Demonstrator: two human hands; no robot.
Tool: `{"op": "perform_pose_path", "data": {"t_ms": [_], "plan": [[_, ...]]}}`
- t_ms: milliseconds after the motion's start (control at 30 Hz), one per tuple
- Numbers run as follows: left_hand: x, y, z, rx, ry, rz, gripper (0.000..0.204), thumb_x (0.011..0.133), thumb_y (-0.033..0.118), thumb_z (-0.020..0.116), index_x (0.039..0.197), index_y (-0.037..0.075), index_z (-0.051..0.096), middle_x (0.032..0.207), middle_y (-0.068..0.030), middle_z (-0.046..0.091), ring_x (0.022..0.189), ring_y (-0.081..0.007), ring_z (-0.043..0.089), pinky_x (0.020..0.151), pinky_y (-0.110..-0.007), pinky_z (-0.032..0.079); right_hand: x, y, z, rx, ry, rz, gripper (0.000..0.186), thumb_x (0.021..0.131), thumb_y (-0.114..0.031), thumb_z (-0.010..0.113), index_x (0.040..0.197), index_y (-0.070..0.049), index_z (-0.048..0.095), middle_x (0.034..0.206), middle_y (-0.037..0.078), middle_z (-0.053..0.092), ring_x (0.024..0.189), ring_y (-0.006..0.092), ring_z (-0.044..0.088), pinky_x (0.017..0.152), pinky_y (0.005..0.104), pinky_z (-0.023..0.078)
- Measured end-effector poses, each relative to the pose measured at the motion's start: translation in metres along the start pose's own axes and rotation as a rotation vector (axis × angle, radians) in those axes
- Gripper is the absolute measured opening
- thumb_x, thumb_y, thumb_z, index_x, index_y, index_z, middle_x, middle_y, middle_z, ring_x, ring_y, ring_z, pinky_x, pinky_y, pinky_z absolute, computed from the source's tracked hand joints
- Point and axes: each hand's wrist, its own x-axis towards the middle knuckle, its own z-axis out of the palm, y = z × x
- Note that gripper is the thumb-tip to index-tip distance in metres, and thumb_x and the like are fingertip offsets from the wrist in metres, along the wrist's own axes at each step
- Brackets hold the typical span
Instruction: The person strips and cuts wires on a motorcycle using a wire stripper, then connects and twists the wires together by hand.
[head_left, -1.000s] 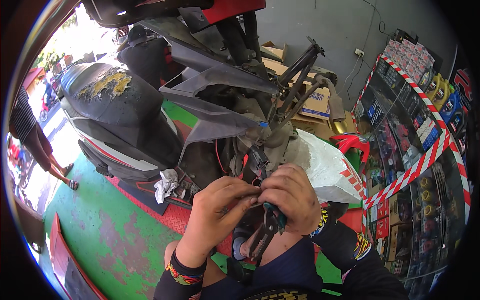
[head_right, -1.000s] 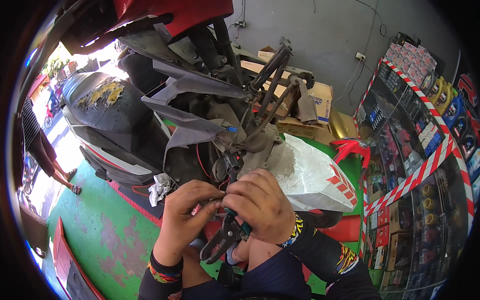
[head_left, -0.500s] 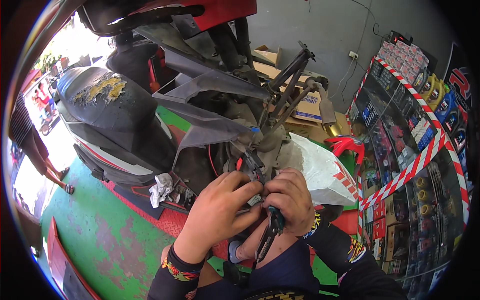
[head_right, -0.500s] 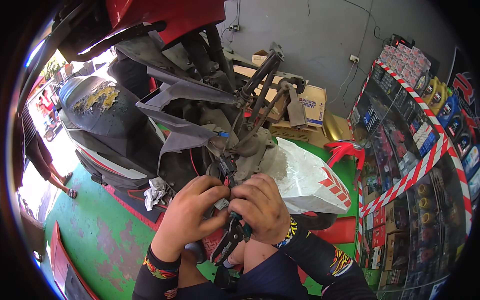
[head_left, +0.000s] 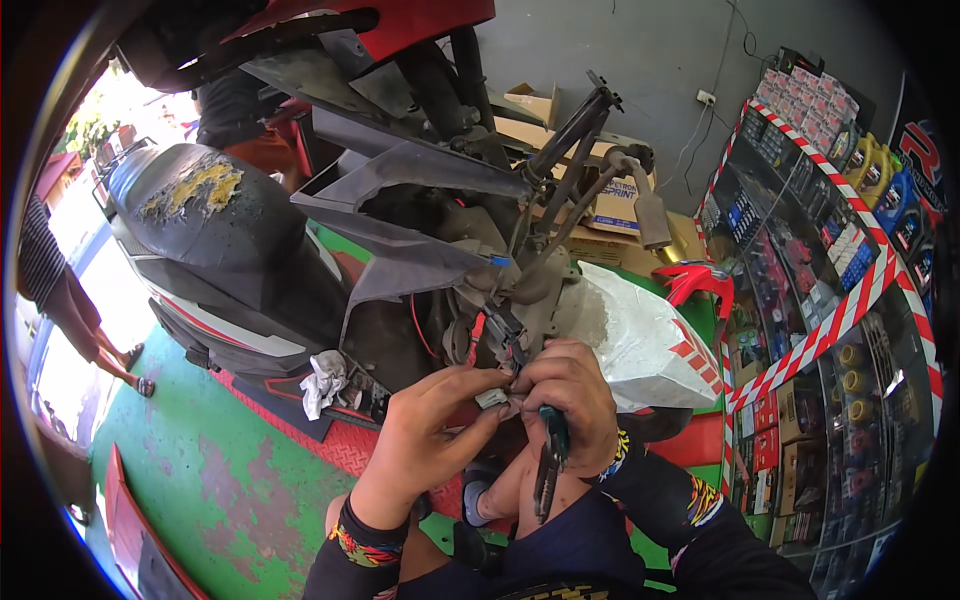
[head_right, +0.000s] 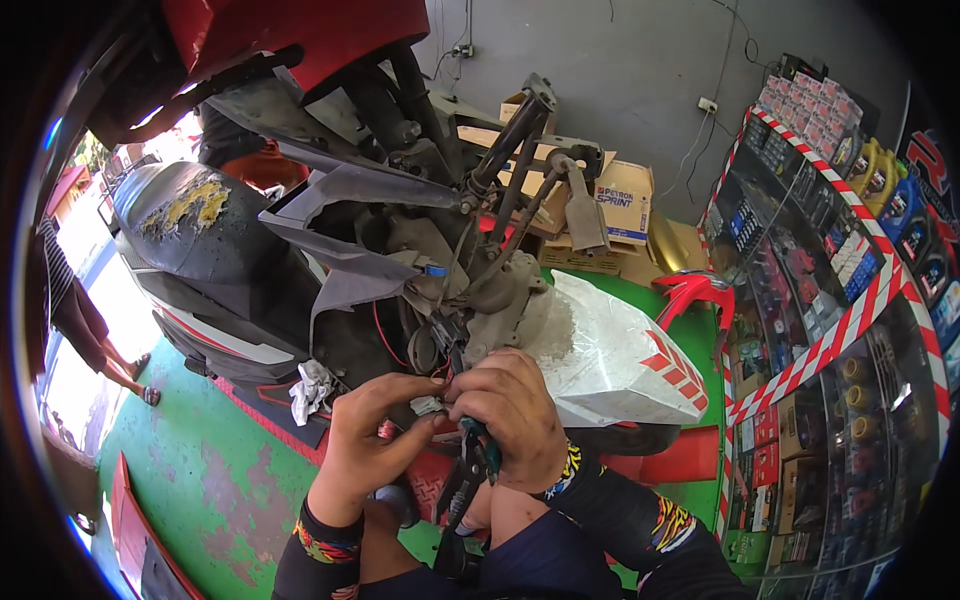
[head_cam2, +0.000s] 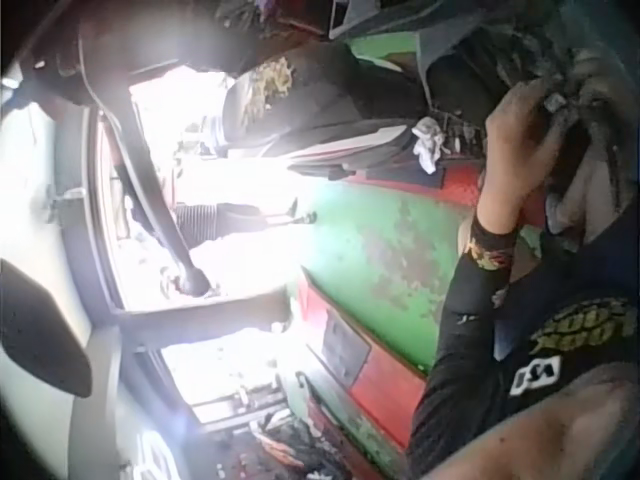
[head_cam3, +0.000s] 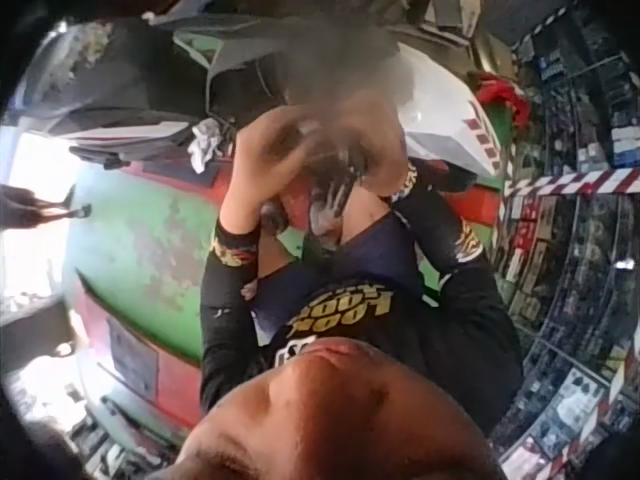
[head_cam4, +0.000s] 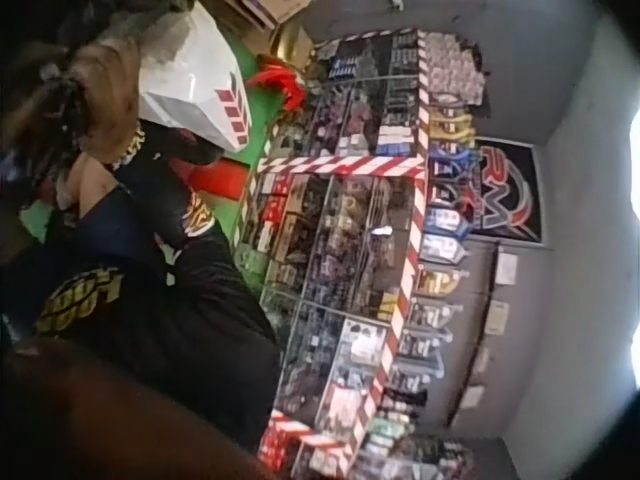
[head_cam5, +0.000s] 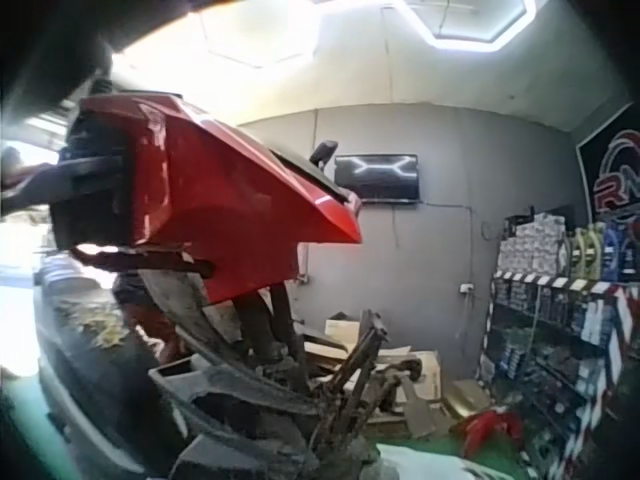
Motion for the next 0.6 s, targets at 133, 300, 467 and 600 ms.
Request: {"op": "perform_pose_path", "data": {"t_ms": [133, 300, 467, 600], "plan": [[-0.009, 0.004, 0.010, -0.153, 0.151, -0.148, 0.043, 0.080, -0.004, 0.080, 0.120, -0.002, 0.066, 0.114, -0.0134, 0.072, 0.098, -0.0208, 0.072, 0.084, -0.033, 0.059, -0.003, -0.005, 0.005, 0.043, 0.079, 0.042, 0.035, 0.074, -0.006, 0.076, 0.104, -0.008, 0.059, 0.101, 0.009, 0.066, 0.094, 0.0317, 0.064, 0.091, 0.0476, 0.049], [-0.016, 0.006, 0.010, -0.549, 0.256, -0.414, 0.047, 0.081, -0.007, 0.082, 0.123, -0.004, 0.061, 0.116, -0.0145, 0.070, 0.105, -0.0169, 0.069, 0.090, -0.031, 0.059, -0.005, -0.010, -0.009, 0.068, 0.083, 0.245, 0.036, 0.071, -0.001, 0.074, 0.103, -0.006, 0.057, 0.096, 0.014, 0.064, 0.092, 0.0324, 0.061, 0.091, 0.0463, 0.049], [-0.025, 0.000, 0.008, -0.619, 0.254, -0.462, 0.034, 0.082, -0.010, 0.081, 0.107, -0.004, 0.060, 0.110, -0.0142, 0.071, 0.102, -0.0155, 0.070, 0.088, -0.030, 0.060, -0.020, -0.003, -0.027, -0.050, -0.206, 0.392, 0.067, 0.061, -0.021, 0.078, 0.119, -0.001, 0.054, 0.107, 0.018, 0.058, 0.102, 0.0419, 0.054, 0.094, 0.0485, 0.044], [-0.026, -0.002, 0.011, -0.646, 0.293, -0.419, 0.032, 0.081, -0.012, 0.080, 0.103, -0.003, 0.059, 0.110, -0.0147, 0.072, 0.100, -0.0161, 0.071, 0.087, -0.030, 0.061, -0.024, 0.000, -0.022, -0.256, -0.262, 0.371, 0.074, 0.057, -0.025, 0.078, 0.122, 0.001, 0.053, 0.109, 0.019, 0.058, 0.102, 0.0409, 0.053, 0.093, 0.0491, 0.043]]}}
